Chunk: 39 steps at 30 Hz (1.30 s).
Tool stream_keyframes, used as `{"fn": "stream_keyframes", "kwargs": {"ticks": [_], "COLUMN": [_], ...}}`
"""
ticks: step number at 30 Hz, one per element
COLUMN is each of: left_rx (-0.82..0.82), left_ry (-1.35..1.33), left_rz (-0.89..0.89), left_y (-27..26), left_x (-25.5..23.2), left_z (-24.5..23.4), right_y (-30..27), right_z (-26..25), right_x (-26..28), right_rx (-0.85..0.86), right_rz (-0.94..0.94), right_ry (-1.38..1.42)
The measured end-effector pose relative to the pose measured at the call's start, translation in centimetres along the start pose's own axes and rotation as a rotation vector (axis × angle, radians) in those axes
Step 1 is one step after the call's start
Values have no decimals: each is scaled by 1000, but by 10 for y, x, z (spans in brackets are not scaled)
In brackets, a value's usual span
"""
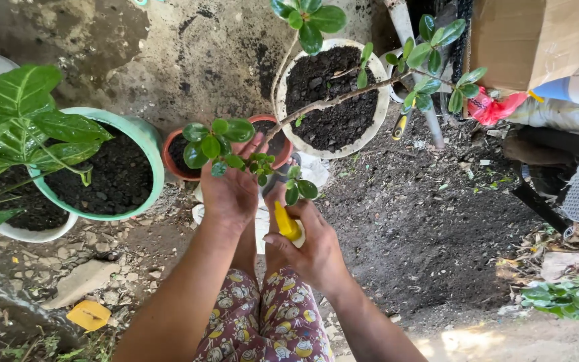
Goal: Spraying and wiping the leaves of various potted plants in a garden area to clean them.
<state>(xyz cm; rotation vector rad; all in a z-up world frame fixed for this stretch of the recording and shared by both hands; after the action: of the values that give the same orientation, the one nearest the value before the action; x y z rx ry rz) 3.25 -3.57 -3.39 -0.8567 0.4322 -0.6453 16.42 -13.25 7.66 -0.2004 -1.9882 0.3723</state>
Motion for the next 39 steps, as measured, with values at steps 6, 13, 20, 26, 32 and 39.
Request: {"fn": "stream_keyframes", "kwargs": {"ticks": [6,13,20,26,32,39], "left_rx": [-64,59,-154,8,-44,-39], "left_ry": [-50,-46,7,482,412,511], "left_rz": [-115,-167,-208,-28,1,103], "left_y": [1,10,21,93,143,138], "left_x": [22,47,73,108,130,138], "left_z": [-3,-7,4,17,10,-31], "right_y": [-11,-9,-12,27,69,94], "right_z": [-15,-28,-34,-52,-52,-38], "right_x": [14,10,-13,-73,-144,-167], "right_rx": [-150,-148,-223,-386,-446,-396], "right_rz": [-223,-193,-174,-58,137,75], "right_ry": [11,53,0,146,22,112]}}
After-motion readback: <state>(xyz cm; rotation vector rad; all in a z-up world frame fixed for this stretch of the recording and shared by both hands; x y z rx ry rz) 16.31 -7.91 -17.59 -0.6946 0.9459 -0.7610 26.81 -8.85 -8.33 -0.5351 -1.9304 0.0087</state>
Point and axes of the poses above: each hand's wrist, its own y-axis towards the middle knuckle, its own z-axis out of the palm, x = y × z, the point moved 2 cm from there along y, towards the middle knuckle, and after that the axes turned 10 degrees about -z, right-handed, at the moved point
